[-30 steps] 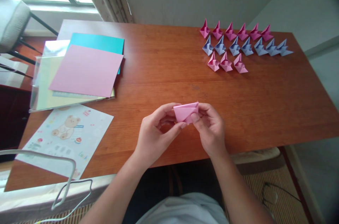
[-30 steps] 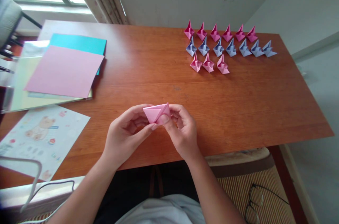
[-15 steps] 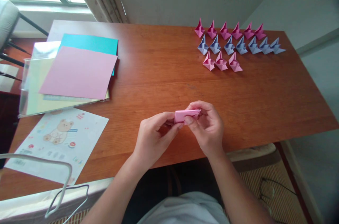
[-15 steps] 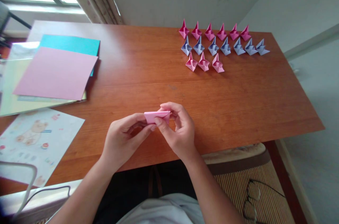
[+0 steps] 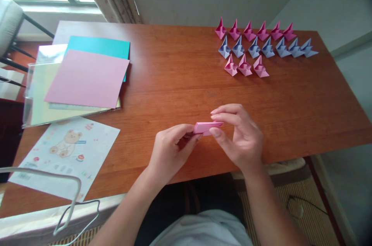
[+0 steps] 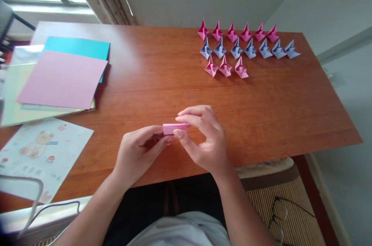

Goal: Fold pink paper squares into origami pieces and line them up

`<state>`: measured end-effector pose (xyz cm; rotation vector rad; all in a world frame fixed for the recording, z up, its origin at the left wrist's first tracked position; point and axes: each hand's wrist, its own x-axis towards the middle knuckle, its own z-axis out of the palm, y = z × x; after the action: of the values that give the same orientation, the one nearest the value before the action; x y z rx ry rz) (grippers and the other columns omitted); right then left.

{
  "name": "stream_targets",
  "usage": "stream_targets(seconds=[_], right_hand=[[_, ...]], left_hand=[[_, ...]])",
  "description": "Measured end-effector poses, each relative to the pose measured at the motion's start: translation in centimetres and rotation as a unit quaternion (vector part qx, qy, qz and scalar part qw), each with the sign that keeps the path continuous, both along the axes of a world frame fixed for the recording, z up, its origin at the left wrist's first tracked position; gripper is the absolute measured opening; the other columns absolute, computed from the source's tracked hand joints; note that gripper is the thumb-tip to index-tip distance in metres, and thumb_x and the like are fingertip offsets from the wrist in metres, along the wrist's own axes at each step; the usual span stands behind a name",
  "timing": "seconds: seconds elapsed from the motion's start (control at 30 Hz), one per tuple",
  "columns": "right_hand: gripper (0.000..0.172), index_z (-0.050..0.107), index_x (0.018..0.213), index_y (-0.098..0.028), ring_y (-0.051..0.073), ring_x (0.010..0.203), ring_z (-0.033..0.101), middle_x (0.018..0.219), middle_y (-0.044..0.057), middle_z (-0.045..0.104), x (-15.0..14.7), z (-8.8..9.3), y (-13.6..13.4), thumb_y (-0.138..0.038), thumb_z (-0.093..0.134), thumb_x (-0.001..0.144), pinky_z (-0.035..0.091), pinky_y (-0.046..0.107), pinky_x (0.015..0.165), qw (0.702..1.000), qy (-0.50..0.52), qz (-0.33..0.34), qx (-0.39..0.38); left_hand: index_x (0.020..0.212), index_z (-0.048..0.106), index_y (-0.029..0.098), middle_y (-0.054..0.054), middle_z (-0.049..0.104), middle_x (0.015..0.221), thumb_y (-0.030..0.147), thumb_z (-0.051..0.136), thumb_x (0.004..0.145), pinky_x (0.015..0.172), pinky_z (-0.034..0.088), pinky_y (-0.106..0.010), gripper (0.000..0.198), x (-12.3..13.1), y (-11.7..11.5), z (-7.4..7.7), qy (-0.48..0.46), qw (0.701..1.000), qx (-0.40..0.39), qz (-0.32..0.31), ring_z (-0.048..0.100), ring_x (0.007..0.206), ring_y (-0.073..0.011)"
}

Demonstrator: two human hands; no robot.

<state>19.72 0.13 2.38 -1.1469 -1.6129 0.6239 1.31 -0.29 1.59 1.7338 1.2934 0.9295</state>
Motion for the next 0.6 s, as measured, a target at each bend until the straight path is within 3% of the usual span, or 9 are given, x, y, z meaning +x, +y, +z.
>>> stream_targets(seconds=[0.17,0.6], right_hand=[[0.019,0.072,0.104,-0.029,0.026,0.097,0.064,0.096,0.004,0.074,0.6,1.6,1.0,-0.019,0.073,0.088,0.055,0.047,0.089,0.983,-0.154,0.079,0.051],[0.006,0.071,0.090,-0.026,0.021,0.087,0.064,0.086,0.002,0.071,-0.1,1.7,1.0,-0.022,0.069,0.093,0.055,0.037,0.076,0.992,-0.112,0.063,-0.019]], left_hand=[[0.090,0.073,0.020,-0.001,0.078,0.078,0.020,0.068,0.090,0.062,0.051,-0.019,0.005,0.2,0.1,-0.1,0.017,0.999,0.026,-0.015,0.070,0.064,-0.0122],[0.092,0.072,0.020,0.000,0.077,0.078,0.022,0.067,0.092,0.061,0.051,-0.019,0.005,0.2,-0.1,-0.2,0.029,0.999,0.034,-0.028,0.068,0.064,-0.0116]])
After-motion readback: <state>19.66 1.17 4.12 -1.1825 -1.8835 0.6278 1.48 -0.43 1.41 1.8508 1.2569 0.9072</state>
